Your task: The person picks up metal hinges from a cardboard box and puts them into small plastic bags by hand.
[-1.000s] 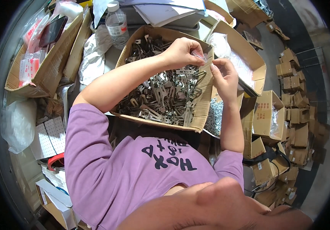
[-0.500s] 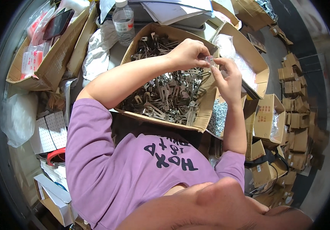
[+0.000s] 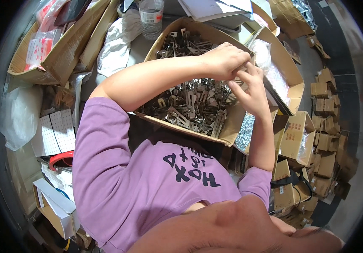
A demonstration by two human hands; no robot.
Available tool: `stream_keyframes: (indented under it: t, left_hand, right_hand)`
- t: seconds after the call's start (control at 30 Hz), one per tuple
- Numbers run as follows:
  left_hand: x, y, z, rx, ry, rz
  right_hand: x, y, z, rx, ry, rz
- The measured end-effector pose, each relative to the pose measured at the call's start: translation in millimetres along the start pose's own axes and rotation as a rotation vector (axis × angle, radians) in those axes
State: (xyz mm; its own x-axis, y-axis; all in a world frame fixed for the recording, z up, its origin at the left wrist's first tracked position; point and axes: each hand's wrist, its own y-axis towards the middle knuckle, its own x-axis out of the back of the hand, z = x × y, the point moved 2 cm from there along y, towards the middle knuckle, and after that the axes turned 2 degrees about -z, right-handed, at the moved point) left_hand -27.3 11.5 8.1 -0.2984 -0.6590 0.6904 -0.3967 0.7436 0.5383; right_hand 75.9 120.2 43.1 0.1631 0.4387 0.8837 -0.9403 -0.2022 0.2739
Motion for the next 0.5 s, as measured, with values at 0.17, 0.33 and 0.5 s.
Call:
stream_keyframes:
  t: [0.17, 0.33, 0.5]
  left_hand:
    - [18, 6, 24, 0.385, -0.202, -0.019]
    - [16, 6, 39, 0.409, -0.222, -0.123]
    - [10, 5, 38, 0.422, -0.241, -0.088]
  right_hand:
    - [-10, 13, 26, 0.003, 0.103, -0.286]
    - [-57, 24, 61, 0.029, 0.103, 0.3]
    - [-76, 31, 69, 0.007, 0.067, 0.323]
